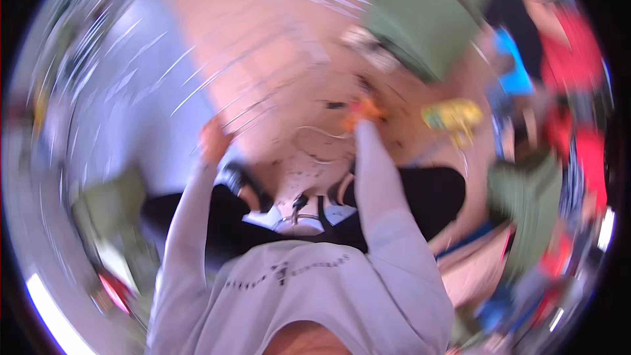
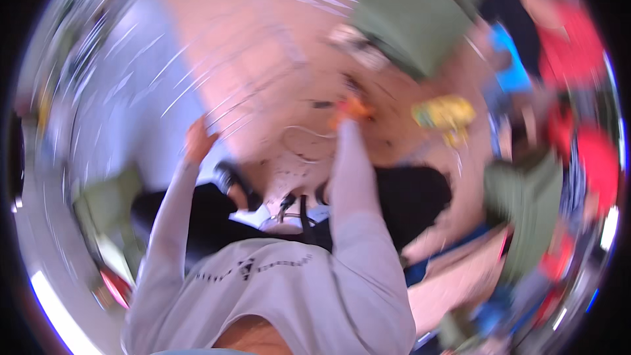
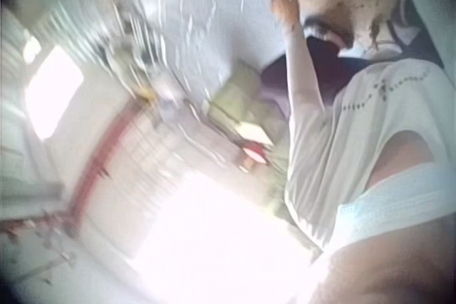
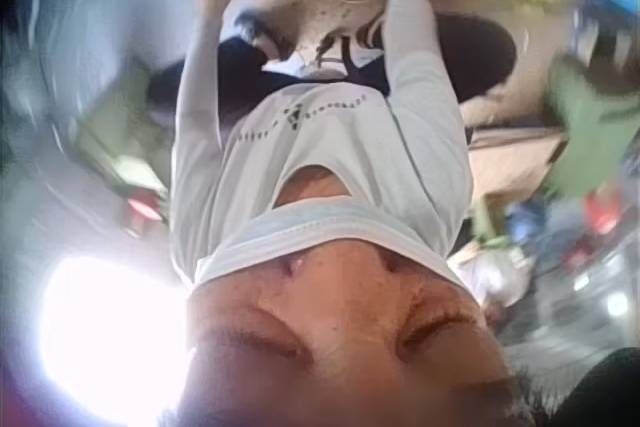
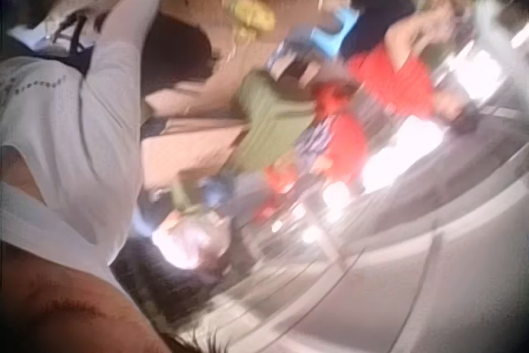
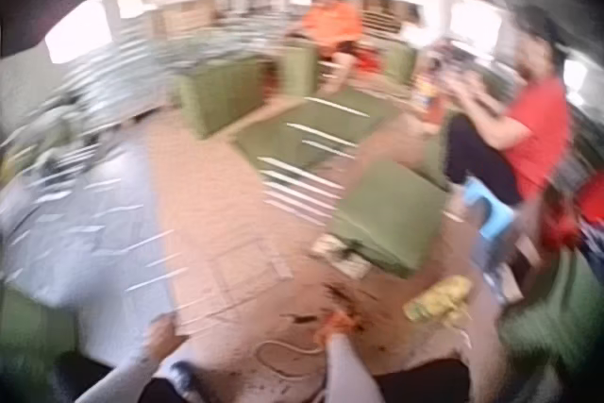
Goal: Using a glue gun to attach green fabric to a wire lamp shade frame.
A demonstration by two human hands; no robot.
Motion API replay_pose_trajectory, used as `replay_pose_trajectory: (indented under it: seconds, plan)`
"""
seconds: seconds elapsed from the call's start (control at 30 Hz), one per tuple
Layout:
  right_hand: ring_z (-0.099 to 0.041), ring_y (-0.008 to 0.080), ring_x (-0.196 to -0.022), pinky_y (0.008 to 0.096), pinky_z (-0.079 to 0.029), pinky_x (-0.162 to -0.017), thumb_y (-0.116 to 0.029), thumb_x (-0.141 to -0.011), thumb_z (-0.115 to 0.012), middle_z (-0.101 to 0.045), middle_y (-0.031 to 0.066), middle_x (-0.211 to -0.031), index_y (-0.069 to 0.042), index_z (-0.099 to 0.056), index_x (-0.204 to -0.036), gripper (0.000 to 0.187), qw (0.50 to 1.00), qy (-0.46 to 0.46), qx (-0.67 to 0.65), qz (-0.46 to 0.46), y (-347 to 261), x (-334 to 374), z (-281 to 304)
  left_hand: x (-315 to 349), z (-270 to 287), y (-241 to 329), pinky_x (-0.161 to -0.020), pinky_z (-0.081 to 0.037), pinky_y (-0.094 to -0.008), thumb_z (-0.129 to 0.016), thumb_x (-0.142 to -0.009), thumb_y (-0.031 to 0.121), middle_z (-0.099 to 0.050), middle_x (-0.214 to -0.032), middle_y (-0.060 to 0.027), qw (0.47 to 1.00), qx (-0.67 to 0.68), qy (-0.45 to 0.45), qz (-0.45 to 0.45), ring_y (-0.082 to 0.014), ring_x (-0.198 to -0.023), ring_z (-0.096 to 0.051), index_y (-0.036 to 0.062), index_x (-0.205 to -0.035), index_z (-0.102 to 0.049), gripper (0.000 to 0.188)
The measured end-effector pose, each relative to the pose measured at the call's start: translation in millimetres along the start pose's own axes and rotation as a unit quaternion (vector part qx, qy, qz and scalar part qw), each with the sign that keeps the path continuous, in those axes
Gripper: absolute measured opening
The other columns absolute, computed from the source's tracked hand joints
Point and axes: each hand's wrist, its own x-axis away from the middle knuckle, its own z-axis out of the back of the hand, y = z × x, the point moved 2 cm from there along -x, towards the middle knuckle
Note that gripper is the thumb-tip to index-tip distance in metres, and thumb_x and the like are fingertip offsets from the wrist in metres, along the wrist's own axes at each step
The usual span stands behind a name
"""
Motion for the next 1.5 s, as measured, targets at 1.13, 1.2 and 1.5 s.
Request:
replay_pose_trajectory:
  seconds: [1.13, 1.2, 1.5]
  plan:
    - [-0.062, 0.0163, -0.077, 0.0291, -0.045, -0.052, -0.034, -0.084, -0.054, -0.063, 0.0035, -0.092, -0.012, -0.05, -0.106, 0.031, 0.607, 0.003, 0.794, -0.017, -221, 151, -161, 587, -303, -97, -0.084, -0.044, -0.0388, -0.053, -0.071, 0.022, -0.06, -0.093, -0.0218, 0.443, 0.378, 0.052, 0.812, -0.0344, -0.093, -0.057, -0.0005, -0.084, -0.064, 0.028]
    - [-0.062, 0.017, -0.077, 0.03, -0.045, -0.053, -0.034, -0.084, -0.054, -0.063, 0.0041, -0.093, -0.011, -0.05, -0.106, 0.032, 0.606, -0.001, 0.795, -0.029, -224, 147, -148, 606, -291, -96, -0.081, -0.045, -0.0404, -0.053, -0.074, 0.02, -0.062, -0.09, -0.0197, 0.351, 0.321, 0.132, 0.87, -0.0345, -0.088, -0.058, 0.0011, -0.087, -0.063, 0.025]
    - [-0.051, 0.0167, -0.051, 0.0295, -0.046, -0.045, -0.025, -0.078, -0.065, -0.054, 0.0062, -0.064, -0.008, -0.052, -0.074, 0.021, 0.731, -0.109, 0.673, 0.037, -245, 95, -96, 531, 18, -203, -0.077, -0.044, -0.0327, -0.054, -0.085, 0.025, -0.059, -0.098, -0.0106, 0.715, 0.22, 0.397, 0.532, -0.021, -0.088, -0.055, 0.0024, -0.103, -0.058, 0.029]
